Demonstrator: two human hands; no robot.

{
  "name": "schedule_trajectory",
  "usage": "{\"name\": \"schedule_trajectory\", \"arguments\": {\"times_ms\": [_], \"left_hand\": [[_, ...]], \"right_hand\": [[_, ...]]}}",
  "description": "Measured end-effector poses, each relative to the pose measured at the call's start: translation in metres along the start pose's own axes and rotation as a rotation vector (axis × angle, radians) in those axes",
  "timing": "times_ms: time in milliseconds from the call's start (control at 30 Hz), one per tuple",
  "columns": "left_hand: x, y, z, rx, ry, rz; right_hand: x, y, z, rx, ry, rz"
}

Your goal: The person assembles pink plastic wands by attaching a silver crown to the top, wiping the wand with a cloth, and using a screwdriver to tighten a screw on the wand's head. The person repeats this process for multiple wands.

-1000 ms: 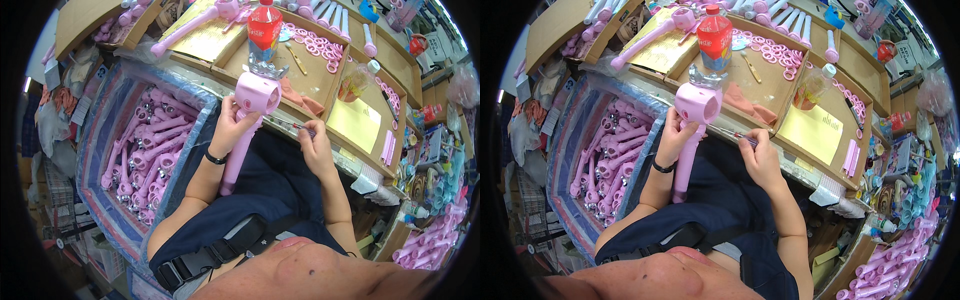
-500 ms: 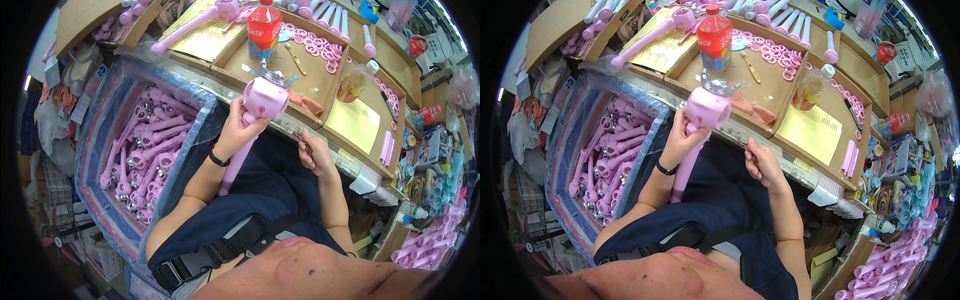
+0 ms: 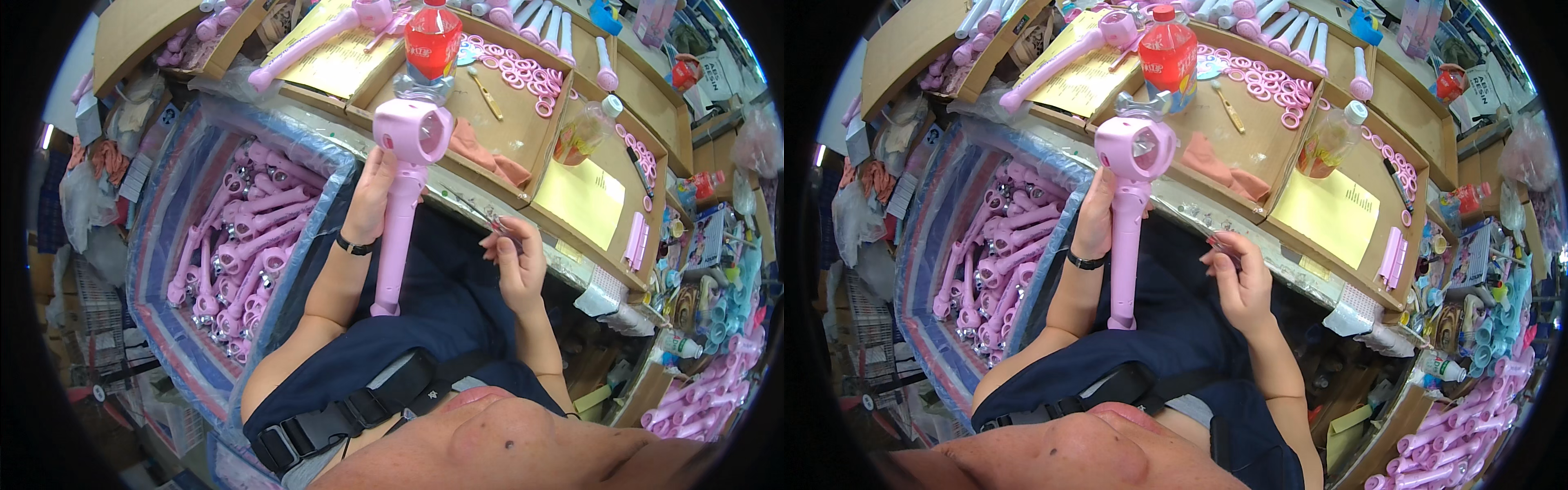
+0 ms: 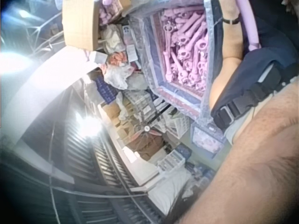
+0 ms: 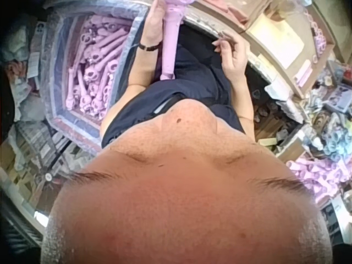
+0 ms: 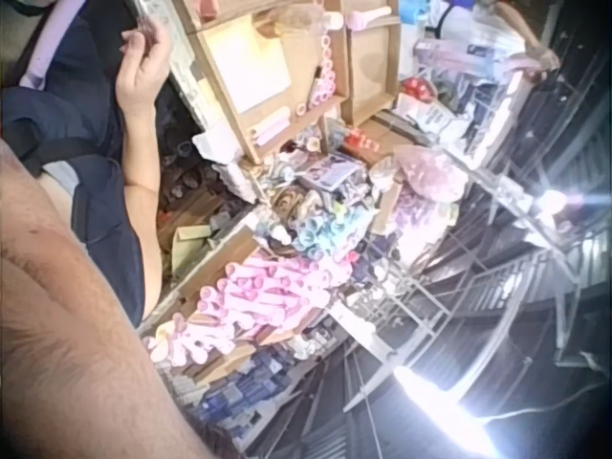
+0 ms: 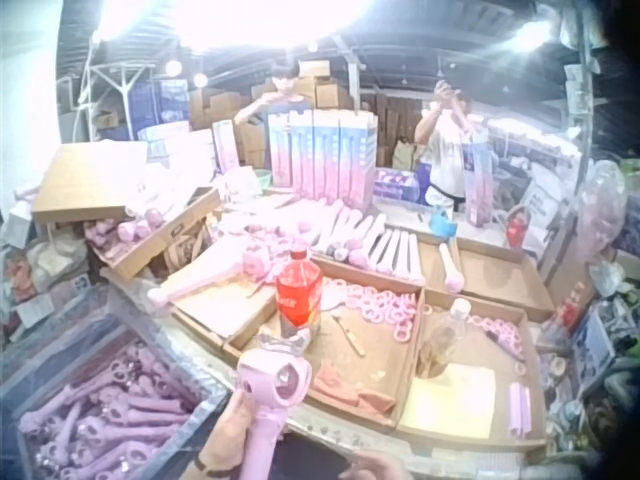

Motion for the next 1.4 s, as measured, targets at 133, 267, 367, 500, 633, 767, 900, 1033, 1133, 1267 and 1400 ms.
{"name": "schedule_trajectory", "arguments": {"times_ms": [133, 267, 367, 500, 633, 767, 900, 1033, 1133, 1267, 1400], "left_hand": [[0.001, 0.002, -0.012, 0.047, 0.047, 0.008], [-0.003, 0.003, -0.018, 0.089, -0.008, 0.016], [-0.002, 0.006, -0.021, 0.097, -0.092, 0.041], [-0.002, 0.010, -0.024, 0.108, -0.177, 0.025], [-0.004, 0.013, -0.023, 0.105, -0.239, -0.060], [-0.006, 0.013, -0.021, 0.120, -0.383, -0.128], [-0.010, 0.014, -0.021, 0.139, -0.489, -0.214], [-0.013, 0.019, -0.022, 0.216, -0.576, -0.331], [-0.011, 0.019, -0.020, 0.279, -0.602, -0.305], [-0.018, 0.007, -0.006, 0.033, -0.312, -0.291], [-0.018, -0.002, -0.005, -0.208, -0.093, -0.327]], "right_hand": [[-0.005, -0.008, -0.005, -0.064, 0.108, 0.089], [-0.002, -0.013, -0.002, -0.074, 0.136, 0.103], [0.001, -0.020, 0.001, -0.044, 0.111, 0.042], [0.002, -0.027, 0.010, -0.093, 0.208, -0.032], [-0.009, -0.030, 0.016, -0.106, 0.087, -0.214], [-0.022, -0.032, 0.020, -0.110, 0.144, -0.415], [-0.039, -0.033, 0.018, 0.043, 0.170, -0.577], [-0.060, -0.025, 0.016, 0.280, 0.006, -0.797], [-0.067, -0.019, 0.022, 0.363, -0.054, -0.911], [-0.060, -0.014, 0.020, 0.289, -0.104, -0.753], [-0.058, 0.004, -0.031, 0.306, -0.227, -0.351]]}}
Point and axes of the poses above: each hand's wrist, its own y-axis away from the middle knuckle, its own z-axis out of the back of the hand, x = y × z, the point moved 6 cm from there along -y, towards the middle knuckle, and after that the axes turned 14 degrees about -z, right-handed, at the moved point
